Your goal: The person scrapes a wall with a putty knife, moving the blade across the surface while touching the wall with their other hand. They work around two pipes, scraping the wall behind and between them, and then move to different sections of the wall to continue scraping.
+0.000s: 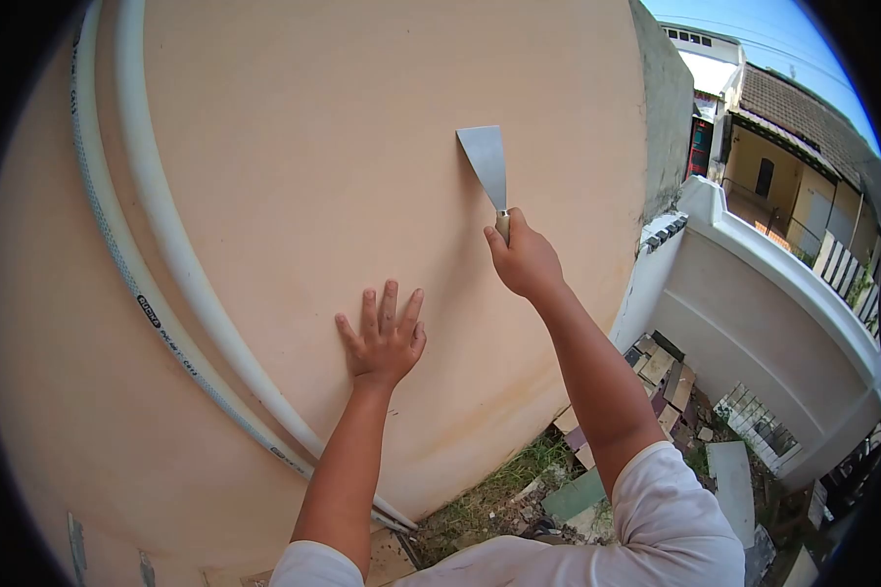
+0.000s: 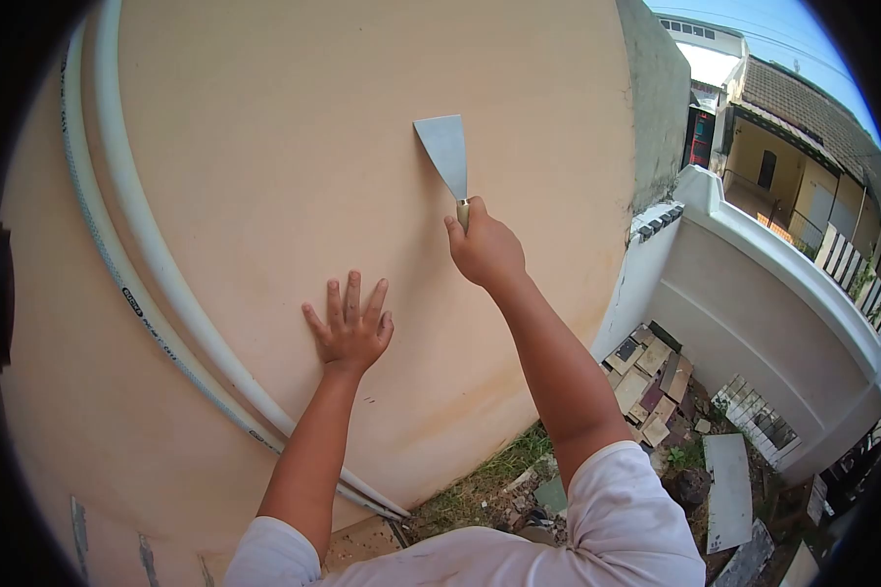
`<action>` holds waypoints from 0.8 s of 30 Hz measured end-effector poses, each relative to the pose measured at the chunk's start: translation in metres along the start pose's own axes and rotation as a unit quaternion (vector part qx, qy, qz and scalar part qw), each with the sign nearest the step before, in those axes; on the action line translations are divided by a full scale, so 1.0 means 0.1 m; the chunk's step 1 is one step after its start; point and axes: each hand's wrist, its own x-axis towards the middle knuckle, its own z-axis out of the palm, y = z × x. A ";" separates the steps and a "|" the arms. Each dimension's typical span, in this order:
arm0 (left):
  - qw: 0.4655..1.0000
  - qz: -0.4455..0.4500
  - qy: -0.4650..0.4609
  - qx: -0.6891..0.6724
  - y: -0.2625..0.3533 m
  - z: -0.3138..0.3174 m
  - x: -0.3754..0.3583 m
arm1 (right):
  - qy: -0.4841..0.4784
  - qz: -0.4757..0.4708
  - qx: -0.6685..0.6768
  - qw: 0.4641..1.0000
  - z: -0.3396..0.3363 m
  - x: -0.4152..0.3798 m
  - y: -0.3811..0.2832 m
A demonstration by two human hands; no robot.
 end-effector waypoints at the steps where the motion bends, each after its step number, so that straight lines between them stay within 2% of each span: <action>1: 1.000 -0.017 0.000 -0.002 0.02 0.02 0.00 | 0.011 0.000 -0.001 1.000 -0.03 0.02 -0.07; 3: 1.000 0.003 -0.009 -0.014 0.02 0.00 -0.01 | 0.000 -0.013 -0.019 1.000 0.17 -0.13 -0.01; 5: 0.999 -0.016 -0.008 -0.030 0.00 -0.04 0.00 | 0.001 -0.014 -0.057 0.998 0.34 -0.26 0.14; 7: 0.994 -0.005 -0.034 -0.103 -0.06 -0.14 0.07 | -0.002 -0.031 -0.069 0.997 0.23 -0.29 0.16; 8: 0.995 -0.016 -0.033 -0.097 -0.13 -0.21 0.17 | 0.001 -0.033 -0.072 0.997 0.18 -0.26 0.16; 12: 0.981 -0.049 -0.010 -0.188 -0.62 -0.61 0.94 | 0.035 -0.083 -0.111 0.990 -0.36 0.19 -0.35; 15: 0.987 -0.057 0.033 -0.146 -0.96 -0.64 1.52 | 0.050 -0.094 -0.107 0.989 -0.61 0.31 -0.68; 18: 0.998 -0.041 0.051 0.001 -1.11 -0.51 1.69 | 0.034 -0.047 -0.091 0.994 -0.42 0.10 -0.63; 21: 0.996 -0.053 0.067 -0.002 -1.06 -0.44 1.69 | 0.020 -0.048 -0.093 0.994 0.06 -0.06 -0.28; 24: 0.996 -0.050 0.069 0.008 -1.08 -0.46 1.70 | 0.066 -0.069 -0.050 0.994 -0.03 0.12 -0.37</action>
